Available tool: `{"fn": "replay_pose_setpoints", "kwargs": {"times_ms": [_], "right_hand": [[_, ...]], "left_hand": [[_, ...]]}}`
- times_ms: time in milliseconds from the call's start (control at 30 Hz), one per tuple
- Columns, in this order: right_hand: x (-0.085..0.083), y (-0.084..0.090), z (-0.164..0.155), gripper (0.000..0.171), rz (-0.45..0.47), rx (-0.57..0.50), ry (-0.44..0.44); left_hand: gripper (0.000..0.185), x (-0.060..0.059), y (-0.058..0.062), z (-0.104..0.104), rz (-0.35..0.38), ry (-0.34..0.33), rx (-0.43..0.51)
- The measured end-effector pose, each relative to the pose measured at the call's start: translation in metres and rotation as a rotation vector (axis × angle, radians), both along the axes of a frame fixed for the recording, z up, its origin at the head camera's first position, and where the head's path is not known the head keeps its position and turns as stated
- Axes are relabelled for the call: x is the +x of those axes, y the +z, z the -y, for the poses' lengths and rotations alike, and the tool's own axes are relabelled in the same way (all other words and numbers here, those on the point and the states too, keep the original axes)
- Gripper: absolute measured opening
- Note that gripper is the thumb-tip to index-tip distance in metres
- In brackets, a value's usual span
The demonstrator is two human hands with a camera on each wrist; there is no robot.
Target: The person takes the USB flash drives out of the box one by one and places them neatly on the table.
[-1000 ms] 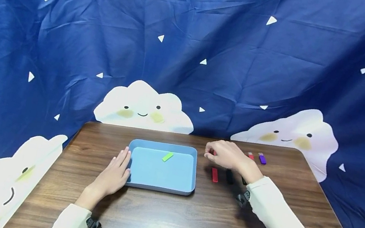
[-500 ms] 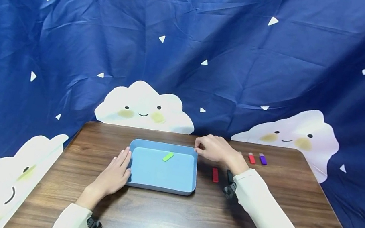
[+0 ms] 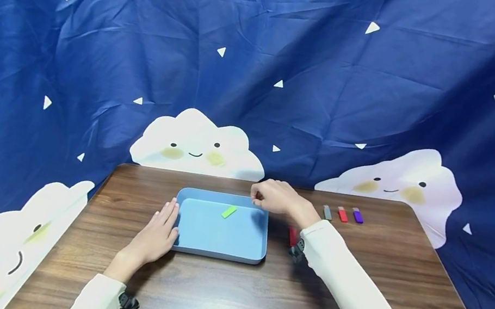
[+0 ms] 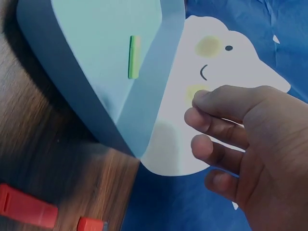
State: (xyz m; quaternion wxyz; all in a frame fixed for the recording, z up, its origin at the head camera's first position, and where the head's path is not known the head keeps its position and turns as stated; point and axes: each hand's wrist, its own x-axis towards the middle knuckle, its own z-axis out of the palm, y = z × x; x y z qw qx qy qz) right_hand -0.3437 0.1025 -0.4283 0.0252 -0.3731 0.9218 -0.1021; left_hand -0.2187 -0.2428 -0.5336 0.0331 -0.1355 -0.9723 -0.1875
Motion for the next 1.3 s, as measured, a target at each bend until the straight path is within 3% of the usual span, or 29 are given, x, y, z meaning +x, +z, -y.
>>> {"fn": "replay_pose_setpoints", "kwargs": {"times_ms": [233,533,800,1033,1300], "right_hand": [[-0.006,-0.008,0.018,0.011,-0.027,0.029,0.043],[-0.01,-0.01,0.041,0.008,-0.02,0.038,0.063],[-0.016,-0.022,0.055,0.006,0.051,0.03,0.047],[-0.016,-0.035,0.057,0.02,0.1,0.051,0.028],[-0.012,-0.047,0.061,0.022,0.043,0.118,0.036]], "left_hand": [[0.065,0.002,0.006,-0.002,0.032,0.011,-0.018],[0.066,-0.001,0.003,-0.002,0.032,0.012,-0.013],[0.066,0.0,0.003,-0.001,0.028,0.013,-0.012],[0.065,0.002,0.003,-0.003,0.009,0.01,-0.002],[0.066,0.001,0.003,-0.002,0.011,0.01,0.0]]}}
